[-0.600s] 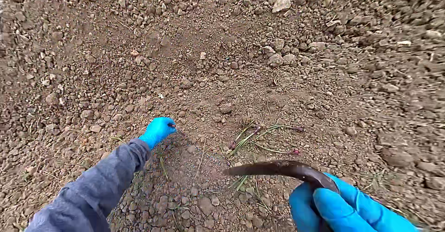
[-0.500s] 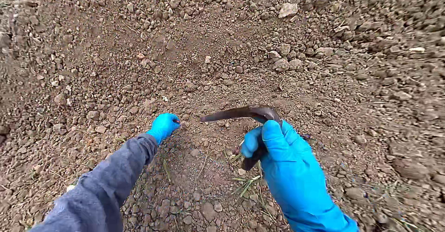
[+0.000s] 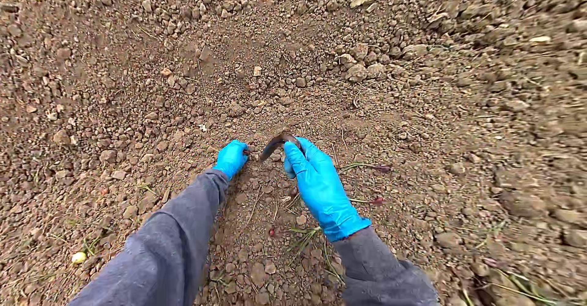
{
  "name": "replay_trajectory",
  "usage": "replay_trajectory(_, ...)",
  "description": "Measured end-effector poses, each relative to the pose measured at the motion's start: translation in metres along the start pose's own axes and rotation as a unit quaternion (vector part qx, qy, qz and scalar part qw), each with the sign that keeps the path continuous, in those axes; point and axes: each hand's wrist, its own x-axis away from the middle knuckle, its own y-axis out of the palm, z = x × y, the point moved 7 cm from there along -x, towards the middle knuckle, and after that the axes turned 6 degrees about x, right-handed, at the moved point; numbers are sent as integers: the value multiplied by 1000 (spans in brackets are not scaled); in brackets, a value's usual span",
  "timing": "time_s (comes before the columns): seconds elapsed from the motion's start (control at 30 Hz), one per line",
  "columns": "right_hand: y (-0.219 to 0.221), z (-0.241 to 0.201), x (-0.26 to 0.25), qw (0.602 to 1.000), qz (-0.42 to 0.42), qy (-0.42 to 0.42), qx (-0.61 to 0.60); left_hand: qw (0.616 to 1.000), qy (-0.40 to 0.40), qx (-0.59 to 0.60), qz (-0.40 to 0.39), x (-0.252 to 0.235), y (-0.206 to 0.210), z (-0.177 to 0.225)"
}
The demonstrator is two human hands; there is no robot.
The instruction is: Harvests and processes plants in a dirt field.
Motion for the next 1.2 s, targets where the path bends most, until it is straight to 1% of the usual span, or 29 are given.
replay_trajectory(0.07, -9, -13, 7, 999, 26, -22, -17, 997, 43, 59, 6, 7, -25, 1)
replay_trajectory(0.1, -3, -6, 4, 999, 28, -13, -12, 995, 58, 80, 8, 18, -41, 4)
replay_trajectory(0.17, 30, 31, -11, 998, -19, 51, 20, 993, 66, 96, -2, 45, -64, 18)
replay_trajectory(0.23, 56, 66, -18, 990, -71, 110, 59, 995, 72, 61, -33, 64, -59, 39)
replay_trajectory(0.27, 59, 71, -18, 987, -78, 123, 65, 995, 82, 32, -55, 68, -46, 49)
replay_trajectory(0.33, 43, 52, -2, 989, -77, 110, 62, 989, 113, -39, -91, 69, -3, 59)
replay_trajectory(0.37, 27, 32, 14, 992, -72, 85, 57, 984, 137, -64, -93, 70, 21, 60)
replay_trajectory(0.4, 8, 7, 31, 996, -60, 47, 51, 982, 152, -72, -86, 71, 34, 59)
replay_trajectory(0.43, -11, -16, 49, 998, -43, 2, 35, 982, 168, -59, -64, 78, 34, 58)
replay_trajectory(0.47, -25, -34, 63, 999, -30, -41, 9, 981, 189, -41, -33, 87, 25, 53)
replay_trajectory(0.5, -33, -43, 72, 997, -20, -73, -16, 978, 207, -39, -2, 99, 13, 45)
replay_trajectory(0.53, -34, -41, 77, 997, -14, -79, -24, 974, 218, -50, 17, 114, 1, 34)
replay_trajectory(0.57, -27, -27, 77, 998, -14, -59, -4, 973, 221, -65, 10, 130, -3, 19)
replay_trajectory(0.6, -12, -5, 73, 998, -32, -21, 40, 970, 223, -90, -27, 145, 0, 4)
replay_trajectory(0.67, 30, 45, 63, 978, -120, 82, 148, 960, 225, -123, -109, 167, 15, -25)
replay_trajectory(0.7, 45, 64, 60, 967, -149, 116, 172, 962, 227, -100, -114, 170, 13, -32)
replay_trajectory(0.77, 55, 81, 59, 964, -152, 134, 170, 977, 200, -11, -66, 165, -6, -31)
replay_trajectory(0.8, 56, 86, 67, 968, -145, 136, 153, 985, 164, 28, -37, 168, -15, -28)
replay_trajectory(0.83, 56, 89, 74, 972, -132, 140, 135, 991, 121, 47, -24, 172, -24, -19)
replay_trajectory(0.87, 53, 90, 77, 976, -118, 142, 118, 994, 95, 49, -23, 170, -31, 0)
replay_trajectory(0.9, 49, 89, 80, 979, -110, 139, 102, 994, 97, 36, -31, 170, -34, 25)
replay_trajectory(0.93, 44, 82, 83, 982, -105, 128, 90, 990, 132, 6, -40, 172, -30, 51)
replay_trajectory(1.0, 17, 44, 94, 991, -79, 72, 86, 966, 245, -44, -67, 171, -6, 88)
replay_trajectory(1.03, -2, 18, 108, 995, -50, 37, 79, 956, 269, -63, -102, 172, 12, 92)
replay_trajectory(1.07, -26, -10, 125, 997, -16, 4, 71, 950, 277, -66, -131, 174, 28, 89)
replay_trajectory(1.1, -52, -37, 141, 998, 20, -31, 56, 947, 292, -60, -123, 174, 35, 83)
replay_trajectory(1.13, -75, -57, 155, 996, 56, -62, 39, 946, 304, -52, -100, 171, 34, 80)
replay_trajectory(1.17, -90, -67, 167, 994, 80, -71, 22, 946, 313, -39, -73, 173, 28, 81)
replay_trajectory(1.2, -94, -63, 174, 994, 92, -57, 14, 943, 328, -34, -43, 179, 22, 83)
